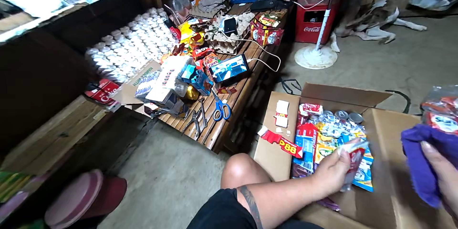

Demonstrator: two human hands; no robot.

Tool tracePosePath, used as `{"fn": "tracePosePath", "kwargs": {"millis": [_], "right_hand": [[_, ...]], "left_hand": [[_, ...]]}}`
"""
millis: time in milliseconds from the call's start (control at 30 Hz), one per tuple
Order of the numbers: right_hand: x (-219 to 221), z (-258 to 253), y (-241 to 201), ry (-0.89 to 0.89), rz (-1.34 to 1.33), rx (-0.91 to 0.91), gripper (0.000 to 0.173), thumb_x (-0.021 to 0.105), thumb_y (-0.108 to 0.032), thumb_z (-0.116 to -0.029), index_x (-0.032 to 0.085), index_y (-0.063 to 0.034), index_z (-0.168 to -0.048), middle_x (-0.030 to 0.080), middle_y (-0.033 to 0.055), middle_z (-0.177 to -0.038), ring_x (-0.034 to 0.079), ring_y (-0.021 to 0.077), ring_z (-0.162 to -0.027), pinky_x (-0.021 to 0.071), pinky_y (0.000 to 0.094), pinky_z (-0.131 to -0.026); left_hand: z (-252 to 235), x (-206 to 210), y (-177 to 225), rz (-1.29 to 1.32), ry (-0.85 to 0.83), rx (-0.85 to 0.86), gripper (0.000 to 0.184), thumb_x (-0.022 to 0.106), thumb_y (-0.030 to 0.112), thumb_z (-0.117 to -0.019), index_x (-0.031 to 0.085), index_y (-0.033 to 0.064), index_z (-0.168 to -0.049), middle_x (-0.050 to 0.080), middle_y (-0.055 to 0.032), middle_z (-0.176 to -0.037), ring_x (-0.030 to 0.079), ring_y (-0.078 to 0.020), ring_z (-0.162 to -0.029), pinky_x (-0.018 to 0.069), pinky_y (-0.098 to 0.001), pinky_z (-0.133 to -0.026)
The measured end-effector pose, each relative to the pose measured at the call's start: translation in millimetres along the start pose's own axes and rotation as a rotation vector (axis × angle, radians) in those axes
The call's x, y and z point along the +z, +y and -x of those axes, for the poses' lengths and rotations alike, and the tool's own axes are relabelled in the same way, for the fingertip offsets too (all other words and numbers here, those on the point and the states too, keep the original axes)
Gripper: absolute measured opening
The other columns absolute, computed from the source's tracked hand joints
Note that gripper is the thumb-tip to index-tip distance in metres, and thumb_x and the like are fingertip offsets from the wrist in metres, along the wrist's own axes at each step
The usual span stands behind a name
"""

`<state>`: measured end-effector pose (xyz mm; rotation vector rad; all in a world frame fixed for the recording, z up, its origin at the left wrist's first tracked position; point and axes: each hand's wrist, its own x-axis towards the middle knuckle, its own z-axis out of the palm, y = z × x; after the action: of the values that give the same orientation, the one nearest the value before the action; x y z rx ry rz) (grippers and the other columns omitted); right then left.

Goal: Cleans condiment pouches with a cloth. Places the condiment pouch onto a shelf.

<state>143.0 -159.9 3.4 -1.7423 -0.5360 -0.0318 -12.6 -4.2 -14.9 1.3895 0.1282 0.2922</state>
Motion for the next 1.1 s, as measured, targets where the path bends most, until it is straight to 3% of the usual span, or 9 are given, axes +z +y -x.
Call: {"fn": "tracePosePath", "kwargs": {"millis": [100,167,233,367,467,633,800,933,1100], "right_hand": [[14,28,-32,-0.281,0.138,-0.131,0.079,0.077,-0.015,-0.0817,0.037,0.0176,-0.141,0.049,0.0292,-0.143,0.050,0.0251,-0.135,0.0405,0.0364,-0.114],[35,51,-77,-0.456,0.245,-0.118,0.081,0.078,-0.014,-0.0739,0.045,0.0197,-0.140,0.039,0.0442,-0.146,0.038,0.0566,-0.139,0.0312,0.0579,-0.117],[47,65,-85,-0.537,0.298,-0.185,0.088,0.068,-0.040,-0.0816,0.043,0.0196,-0.142,0.032,0.0487,-0.148,0.025,0.0679,-0.140,0.0213,0.0623,-0.120],[46,61,-48,-0.485,0.263,-0.160,0.115,0.043,-0.083,-0.0843,0.038,0.0101,-0.151,0.027,0.0400,-0.157,0.024,0.0523,-0.149,0.0225,0.0520,-0.123],[46,50,20,-0.371,0.125,-0.119,0.106,0.048,-0.081,-0.0870,0.035,-0.0035,-0.158,0.028,0.0246,-0.163,0.032,0.0290,-0.151,0.0293,0.0459,-0.122],[46,48,26,-0.342,0.115,-0.041,0.102,0.050,-0.077,-0.0887,0.033,-0.0055,-0.159,0.034,0.0184,-0.162,0.035,0.0230,-0.150,0.0301,0.0426,-0.122],[47,50,30,-0.335,0.129,-0.038,0.102,0.050,-0.077,-0.0884,0.032,-0.0061,-0.159,0.035,0.0176,-0.162,0.035,0.0233,-0.149,0.0310,0.0432,-0.121],[51,60,24,-0.355,0.248,-0.193,0.097,0.047,-0.073,-0.0929,0.031,-0.0039,-0.159,0.024,0.0279,-0.164,0.028,0.0366,-0.152,0.0266,0.0526,-0.122],[52,73,-16,-0.518,0.365,-0.284,0.080,0.062,-0.039,-0.0886,0.039,0.0030,-0.153,0.027,0.0417,-0.155,0.029,0.0583,-0.144,0.0280,0.0634,-0.117]], "left_hand": [[-2,-4,1,0.095,0.030,-0.145,0.059,0.012,0.028,-0.1108,0.027,-0.0071,-0.155,0.038,-0.0297,-0.153,0.041,-0.0267,-0.142,0.0300,-0.0404,-0.120],[-3,-3,-11,0.215,0.012,-0.231,0.062,0.008,0.036,-0.1113,0.029,-0.0052,-0.153,0.045,-0.0250,-0.146,0.049,-0.0221,-0.134,0.0368,-0.0390,-0.114],[1,4,-13,0.380,0.016,-0.333,0.063,0.008,0.043,-0.1105,0.043,-0.0014,-0.140,0.057,-0.0129,-0.126,0.057,-0.0149,-0.117,0.0460,-0.0363,-0.103],[7,11,6,0.495,-0.068,-0.317,0.060,0.005,0.037,-0.1097,0.052,0.0039,-0.127,0.062,-0.0018,-0.113,0.060,-0.0060,-0.109,0.0483,-0.0298,-0.098],[8,12,-6,0.530,-0.174,-0.264,0.061,0.007,0.037,-0.1098,0.044,0.0017,-0.143,0.056,-0.0082,-0.137,0.052,-0.0113,-0.129,0.0409,-0.0344,-0.111],[7,11,-21,0.542,-0.217,-0.274,0.068,0.007,0.046,-0.1086,0.037,0.0020,-0.150,0.051,-0.0123,-0.145,0.048,-0.0166,-0.136,0.0377,-0.0390,-0.115],[8,11,-29,0.558,-0.197,-0.285,0.068,0.007,0.047,-0.1088,0.036,0.0020,-0.151,0.049,-0.0137,-0.148,0.045,-0.0192,-0.139,0.0349,-0.0415,-0.117],[5,9,-24,0.611,-0.067,-0.285,0.062,0.007,0.043,-0.1101,0.038,0.0045,-0.148,0.054,-0.0109,-0.139,0.052,-0.0158,-0.130,0.0411,-0.0374,-0.111],[-6,-5,10,0.610,0.095,-0.337,0.070,0.003,0.049,-0.1083,0.036,0.0041,-0.150,0.053,-0.0127,-0.141,0.053,-0.0163,-0.129,0.0432,-0.0376,-0.109]]}}
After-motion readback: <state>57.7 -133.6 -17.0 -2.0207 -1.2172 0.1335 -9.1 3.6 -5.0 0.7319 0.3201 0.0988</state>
